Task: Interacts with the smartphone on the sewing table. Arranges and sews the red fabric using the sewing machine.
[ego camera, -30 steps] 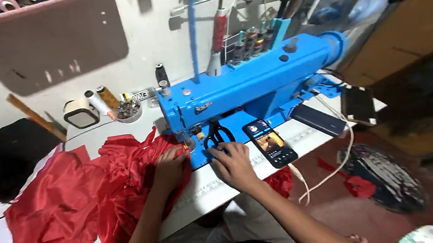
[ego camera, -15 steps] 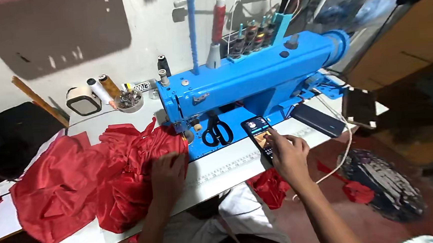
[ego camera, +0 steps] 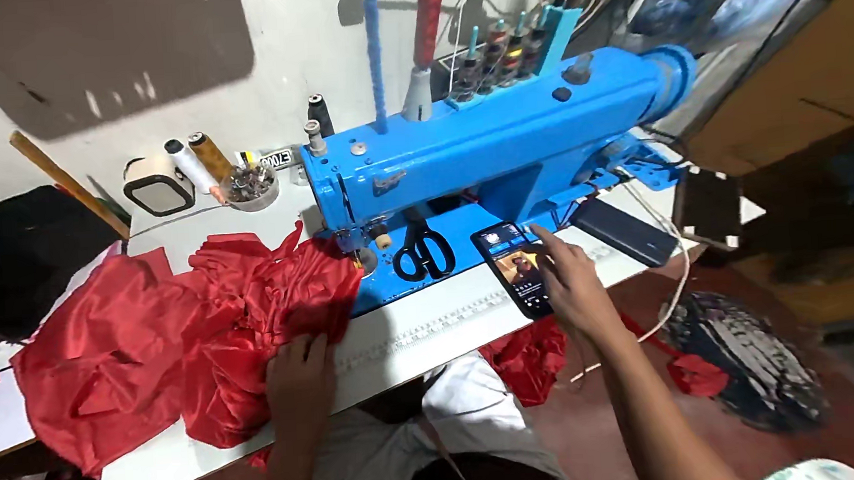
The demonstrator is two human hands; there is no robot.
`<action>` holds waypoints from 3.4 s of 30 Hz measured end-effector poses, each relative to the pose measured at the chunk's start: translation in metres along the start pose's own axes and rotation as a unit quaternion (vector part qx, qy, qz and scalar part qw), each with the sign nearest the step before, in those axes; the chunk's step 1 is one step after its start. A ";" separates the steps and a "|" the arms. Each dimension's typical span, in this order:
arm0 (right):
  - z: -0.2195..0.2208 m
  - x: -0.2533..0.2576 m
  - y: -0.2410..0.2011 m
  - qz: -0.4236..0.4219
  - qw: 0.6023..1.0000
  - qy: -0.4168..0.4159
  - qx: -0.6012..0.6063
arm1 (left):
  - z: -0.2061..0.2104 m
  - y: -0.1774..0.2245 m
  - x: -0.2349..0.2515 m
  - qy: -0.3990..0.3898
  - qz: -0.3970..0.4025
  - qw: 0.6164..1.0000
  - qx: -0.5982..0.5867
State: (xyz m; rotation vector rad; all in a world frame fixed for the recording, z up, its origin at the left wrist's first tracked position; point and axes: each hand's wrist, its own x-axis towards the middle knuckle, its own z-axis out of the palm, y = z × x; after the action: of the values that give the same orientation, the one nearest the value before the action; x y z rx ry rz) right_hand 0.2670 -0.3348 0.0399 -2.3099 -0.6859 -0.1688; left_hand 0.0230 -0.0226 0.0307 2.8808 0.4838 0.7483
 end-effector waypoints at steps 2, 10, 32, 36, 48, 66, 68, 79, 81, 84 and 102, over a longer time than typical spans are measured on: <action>-0.007 -0.006 0.008 -0.006 1.000 0.015 0.003 | 0.002 0.003 0.000 0.022 0.046 0.999 0.000; -0.005 -0.001 0.028 -0.037 0.998 -0.012 -0.058 | 0.012 0.046 0.003 0.025 0.067 0.994 -0.086; 0.049 -0.036 -0.091 -0.028 0.940 -0.181 0.289 | -0.024 0.064 0.002 -0.044 0.116 0.991 -0.053; 0.070 -0.022 -0.132 0.075 0.879 -0.329 0.338 | -0.005 0.090 0.001 -0.017 0.154 0.987 -0.046; 0.085 -0.012 -0.136 0.169 0.824 -0.310 0.443 | -0.095 0.020 0.007 -0.169 0.085 0.981 0.048; 0.083 -0.028 -0.148 0.100 0.930 -0.245 0.255 | -0.028 0.008 0.054 -0.354 -0.275 0.892 0.049; 0.085 -0.030 -0.143 0.089 0.941 -0.258 0.198 | -0.034 -0.003 0.053 -0.362 -0.305 0.878 0.071; 0.090 -0.019 -0.148 0.108 0.932 -0.301 0.171 | 0.029 0.072 0.064 -0.162 -0.161 0.954 -0.193; 0.088 -0.025 -0.150 0.130 0.915 -0.325 0.200 | 0.044 0.076 0.061 -0.158 -0.184 0.960 -0.139; 0.084 -0.032 -0.148 0.093 0.932 -0.317 0.147 | 0.046 0.057 0.048 -0.168 -0.121 0.977 -0.053; 0.134 0.008 -0.106 -0.332 0.935 -0.121 0.002 | 0.022 -0.008 0.067 -0.297 -0.002 0.952 -0.074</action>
State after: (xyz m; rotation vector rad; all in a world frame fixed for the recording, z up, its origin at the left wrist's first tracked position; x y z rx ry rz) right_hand 0.2096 -0.1775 0.0069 -2.0243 -1.5769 -0.1877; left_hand 0.0865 0.0064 0.0403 2.7615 0.3310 -0.0998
